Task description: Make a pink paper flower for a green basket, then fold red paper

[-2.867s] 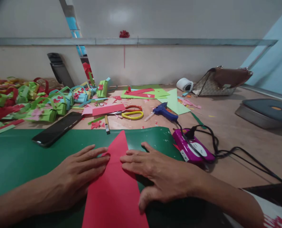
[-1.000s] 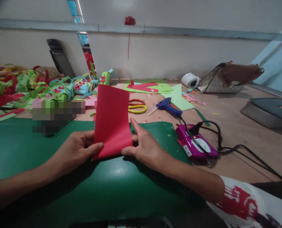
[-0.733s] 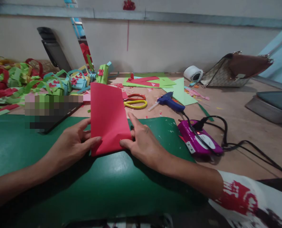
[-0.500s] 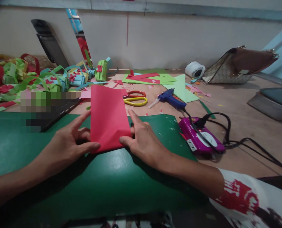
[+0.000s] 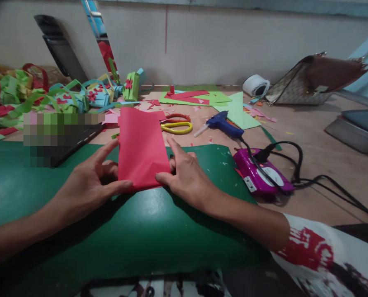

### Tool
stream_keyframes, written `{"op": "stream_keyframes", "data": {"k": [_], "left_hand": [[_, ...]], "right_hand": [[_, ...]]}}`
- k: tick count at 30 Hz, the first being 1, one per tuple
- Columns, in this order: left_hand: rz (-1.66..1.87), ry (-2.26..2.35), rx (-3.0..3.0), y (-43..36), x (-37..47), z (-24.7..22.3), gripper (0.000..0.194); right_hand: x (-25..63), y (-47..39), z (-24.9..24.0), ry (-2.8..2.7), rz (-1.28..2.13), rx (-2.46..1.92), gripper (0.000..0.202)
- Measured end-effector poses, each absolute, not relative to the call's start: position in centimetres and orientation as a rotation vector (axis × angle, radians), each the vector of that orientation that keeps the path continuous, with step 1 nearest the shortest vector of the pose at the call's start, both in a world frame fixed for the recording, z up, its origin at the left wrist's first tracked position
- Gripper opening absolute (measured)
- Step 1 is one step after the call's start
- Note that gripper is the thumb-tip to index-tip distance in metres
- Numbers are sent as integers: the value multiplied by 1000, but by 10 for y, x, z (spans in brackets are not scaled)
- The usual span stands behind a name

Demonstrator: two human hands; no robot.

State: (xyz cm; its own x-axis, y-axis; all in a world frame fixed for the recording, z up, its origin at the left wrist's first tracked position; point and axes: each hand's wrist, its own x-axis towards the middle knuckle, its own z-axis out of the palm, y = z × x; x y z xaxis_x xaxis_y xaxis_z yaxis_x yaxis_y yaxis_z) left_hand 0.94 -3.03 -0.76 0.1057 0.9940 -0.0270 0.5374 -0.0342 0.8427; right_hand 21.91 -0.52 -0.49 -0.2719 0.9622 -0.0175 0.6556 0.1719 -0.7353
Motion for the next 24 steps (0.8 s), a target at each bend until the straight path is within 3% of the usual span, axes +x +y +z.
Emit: {"op": "stream_keyframes", "data": {"k": [15, 20, 24], "left_hand": [[756, 1547, 1842, -28, 7, -8, 84], [697, 1517, 1904, -27, 2, -4, 71], [665, 1451, 1853, -26, -1, -3, 77]], "right_hand": [[217, -7, -4, -2030, 832, -1465, 81], [217, -7, -4, -2038, 855, -1456, 81], [218, -6, -5, -2053, 831, -1459, 82]]}}
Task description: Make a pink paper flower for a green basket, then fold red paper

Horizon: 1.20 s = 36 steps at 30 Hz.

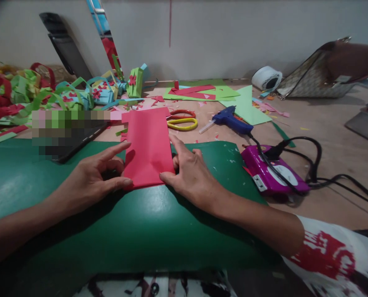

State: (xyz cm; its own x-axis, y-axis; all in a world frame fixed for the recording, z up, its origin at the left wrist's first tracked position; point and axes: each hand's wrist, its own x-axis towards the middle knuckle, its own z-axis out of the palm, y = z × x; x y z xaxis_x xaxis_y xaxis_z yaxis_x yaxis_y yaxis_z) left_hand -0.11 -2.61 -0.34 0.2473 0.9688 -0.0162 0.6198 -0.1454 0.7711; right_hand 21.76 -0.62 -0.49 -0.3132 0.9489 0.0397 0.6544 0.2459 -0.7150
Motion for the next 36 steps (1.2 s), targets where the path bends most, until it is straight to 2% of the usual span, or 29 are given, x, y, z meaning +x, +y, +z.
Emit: {"op": "stream_keyframes", "data": {"k": [7, 27, 36], "left_hand": [[659, 1503, 1881, -25, -1, -5, 68], [633, 1581, 1941, -25, -1, -8, 59], [590, 1536, 2052, -27, -5, -8, 67]], "right_hand": [[217, -6, -6, -2057, 809, -1442, 82], [217, -7, -2, -2056, 860, -1453, 83], [216, -7, -2, -2068, 826, -1482, 84]]}}
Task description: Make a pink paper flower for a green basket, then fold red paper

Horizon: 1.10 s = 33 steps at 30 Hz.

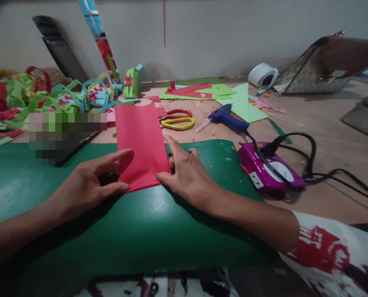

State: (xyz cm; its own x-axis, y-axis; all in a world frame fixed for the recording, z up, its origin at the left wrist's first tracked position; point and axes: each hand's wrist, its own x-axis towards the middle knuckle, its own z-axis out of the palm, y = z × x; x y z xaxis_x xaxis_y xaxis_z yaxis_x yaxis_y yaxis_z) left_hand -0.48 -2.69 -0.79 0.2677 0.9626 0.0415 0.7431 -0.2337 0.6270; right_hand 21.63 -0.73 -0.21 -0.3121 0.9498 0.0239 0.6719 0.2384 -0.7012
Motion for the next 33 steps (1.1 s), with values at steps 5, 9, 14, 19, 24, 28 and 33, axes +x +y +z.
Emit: {"op": "stream_keyframes", "data": {"k": [5, 9, 14, 19, 24, 28, 33], "left_hand": [[531, 1395, 2259, -27, -6, -10, 36], [503, 1276, 2384, -26, -4, -12, 26], [560, 1235, 2431, -26, -4, -14, 26], [548, 1215, 2438, -26, -6, -16, 26], [509, 1213, 2494, -26, -6, -15, 27], [502, 1212, 2528, -27, -5, -15, 29], [544, 1222, 2591, -30, -5, -20, 31]], "right_hand": [[219, -5, -2, -2059, 894, -1482, 85], [224, -3, -4, -2089, 908, -1435, 86], [227, -2, -6, -2069, 905, -1421, 86], [228, -2, -5, -2055, 913, -1420, 81], [227, -3, -5, -2067, 885, -1422, 80], [226, -3, -5, -2113, 854, -1421, 82], [229, -6, -7, -2237, 590, -1450, 86]]}}
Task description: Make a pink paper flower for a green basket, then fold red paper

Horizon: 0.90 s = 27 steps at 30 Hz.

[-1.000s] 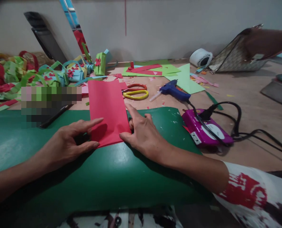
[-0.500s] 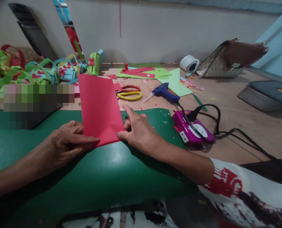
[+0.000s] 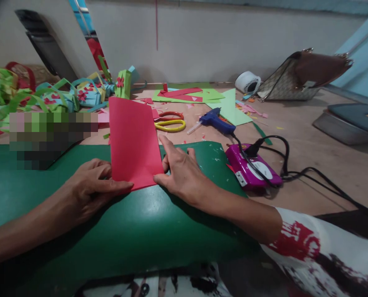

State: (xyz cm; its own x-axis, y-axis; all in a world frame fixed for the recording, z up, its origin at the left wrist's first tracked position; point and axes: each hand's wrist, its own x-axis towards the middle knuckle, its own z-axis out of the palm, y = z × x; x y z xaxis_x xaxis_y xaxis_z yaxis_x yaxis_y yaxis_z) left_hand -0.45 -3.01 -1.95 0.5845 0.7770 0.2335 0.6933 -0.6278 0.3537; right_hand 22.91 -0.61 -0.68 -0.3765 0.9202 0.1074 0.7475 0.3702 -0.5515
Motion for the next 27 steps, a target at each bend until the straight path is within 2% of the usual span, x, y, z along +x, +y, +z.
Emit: {"op": "stream_keyframes", "data": {"k": [2, 4, 6, 10, 16, 22, 27], "left_hand": [[566, 1232, 2635, -32, -5, -23, 31], [576, 1249, 2658, -33, -5, -25, 30], [574, 1256, 2664, -34, -6, -26, 30], [548, 1220, 2642, -34, -11, -25, 32], [575, 1113, 2570, -40, -24, -25, 38], [592, 1158, 2520, -47, -33, -25, 40], [585, 1130, 2496, -51, -38, -22, 39]], "right_hand": [[231, -9, -8, -2330, 250, -1417, 79], [233, -12, -10, -2443, -116, -1227, 54], [234, -13, -11, -2588, -301, -913, 30], [235, -9, -10, -2821, -186, -487, 37], [235, -3, -10, -2919, -120, -474, 43], [232, -1, -8, -3038, -168, -501, 64], [228, -1, -2, -3094, -140, -475, 62]]}}
